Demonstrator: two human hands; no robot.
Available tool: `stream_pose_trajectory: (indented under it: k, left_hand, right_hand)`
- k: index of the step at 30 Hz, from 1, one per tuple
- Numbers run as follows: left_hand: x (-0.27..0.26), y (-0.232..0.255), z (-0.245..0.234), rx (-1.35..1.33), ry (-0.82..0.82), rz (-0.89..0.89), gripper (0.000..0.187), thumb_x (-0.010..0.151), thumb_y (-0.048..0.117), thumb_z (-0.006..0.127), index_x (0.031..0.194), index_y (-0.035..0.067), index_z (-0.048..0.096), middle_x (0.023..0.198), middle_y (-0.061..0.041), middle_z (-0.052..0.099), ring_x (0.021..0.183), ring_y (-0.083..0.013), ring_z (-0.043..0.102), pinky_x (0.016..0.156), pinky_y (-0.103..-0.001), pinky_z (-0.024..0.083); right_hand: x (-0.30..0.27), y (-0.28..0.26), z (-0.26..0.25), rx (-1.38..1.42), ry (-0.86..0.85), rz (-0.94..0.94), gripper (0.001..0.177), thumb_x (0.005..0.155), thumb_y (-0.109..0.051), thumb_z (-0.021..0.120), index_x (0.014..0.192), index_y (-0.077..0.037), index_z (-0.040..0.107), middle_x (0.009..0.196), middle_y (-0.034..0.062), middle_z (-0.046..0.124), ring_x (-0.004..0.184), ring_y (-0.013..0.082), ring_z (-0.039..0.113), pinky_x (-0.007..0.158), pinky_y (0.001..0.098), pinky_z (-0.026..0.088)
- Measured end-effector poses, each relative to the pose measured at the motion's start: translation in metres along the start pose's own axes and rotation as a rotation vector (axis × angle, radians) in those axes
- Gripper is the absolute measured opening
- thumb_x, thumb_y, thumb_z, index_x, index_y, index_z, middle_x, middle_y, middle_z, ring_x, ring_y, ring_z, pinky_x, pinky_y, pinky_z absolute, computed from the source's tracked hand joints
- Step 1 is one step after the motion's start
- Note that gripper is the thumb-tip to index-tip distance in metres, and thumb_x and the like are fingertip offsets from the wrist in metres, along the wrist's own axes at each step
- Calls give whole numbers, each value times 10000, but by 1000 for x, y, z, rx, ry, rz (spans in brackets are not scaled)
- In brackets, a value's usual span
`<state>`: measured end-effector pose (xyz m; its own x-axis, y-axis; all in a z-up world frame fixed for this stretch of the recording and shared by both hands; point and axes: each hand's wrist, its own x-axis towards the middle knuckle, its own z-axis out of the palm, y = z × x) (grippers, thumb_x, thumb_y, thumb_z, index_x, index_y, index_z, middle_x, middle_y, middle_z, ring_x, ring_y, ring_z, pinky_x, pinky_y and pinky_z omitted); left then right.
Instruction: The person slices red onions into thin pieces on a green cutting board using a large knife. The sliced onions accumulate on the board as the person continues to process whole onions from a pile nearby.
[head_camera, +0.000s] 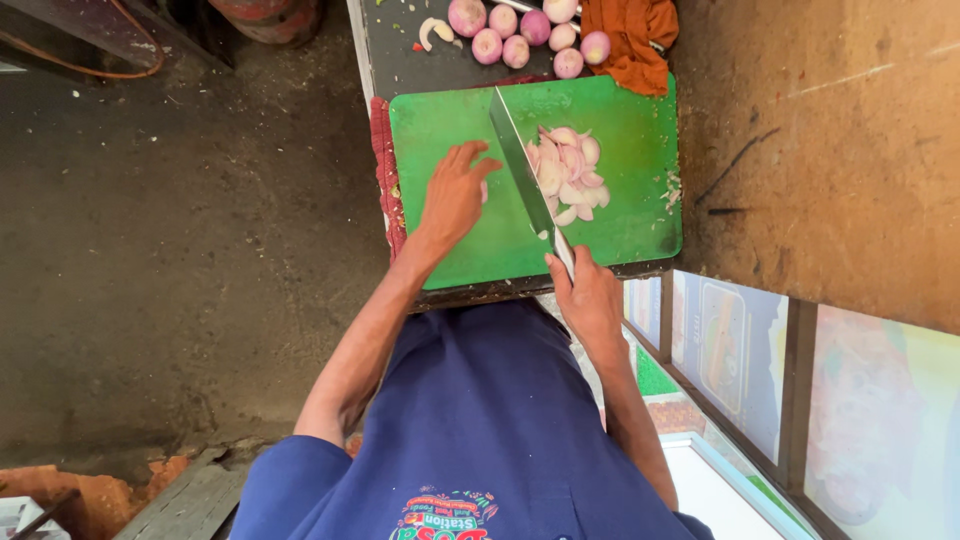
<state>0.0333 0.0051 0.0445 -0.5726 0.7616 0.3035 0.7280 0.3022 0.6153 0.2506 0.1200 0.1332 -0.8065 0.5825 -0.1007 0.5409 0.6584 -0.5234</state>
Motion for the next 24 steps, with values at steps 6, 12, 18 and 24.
stream_pose_trajectory:
  k: [6,12,18,24]
  left_hand:
    - [-18,-24,-20,49,-257,260,319,794,-15,615,1094,46,704,1245,-101,630,1171,-299,595,959,-399,545]
    - [-4,-23,8,162,-209,373,269,841,74,619,1097,41,694,1227,-62,602,1162,-256,577,951,-375,556]
    - [5,-22,9,265,-205,457,282,829,90,621,1095,39,697,1213,-51,592,1113,-231,575,881,-357,566]
    - [5,-26,7,241,-235,503,281,843,95,620,1102,14,692,1196,-66,586,1104,-234,580,878,-348,567]
  right_hand:
    - [-5,-10,3,-32,-38,5,369,1018,-351,637,933,4,587,612,268,623,591,500,633,548,584,481]
    - [-8,-14,1,-165,-37,3,378,1015,-389,625,933,-23,572,595,245,631,549,486,629,499,586,479]
    - [-14,-9,7,-140,24,-23,376,1053,-376,598,947,-20,544,628,205,635,559,459,642,481,568,477]
    - [-26,5,14,-281,-60,8,386,1029,-399,614,933,-31,553,561,214,624,514,447,639,468,550,493]
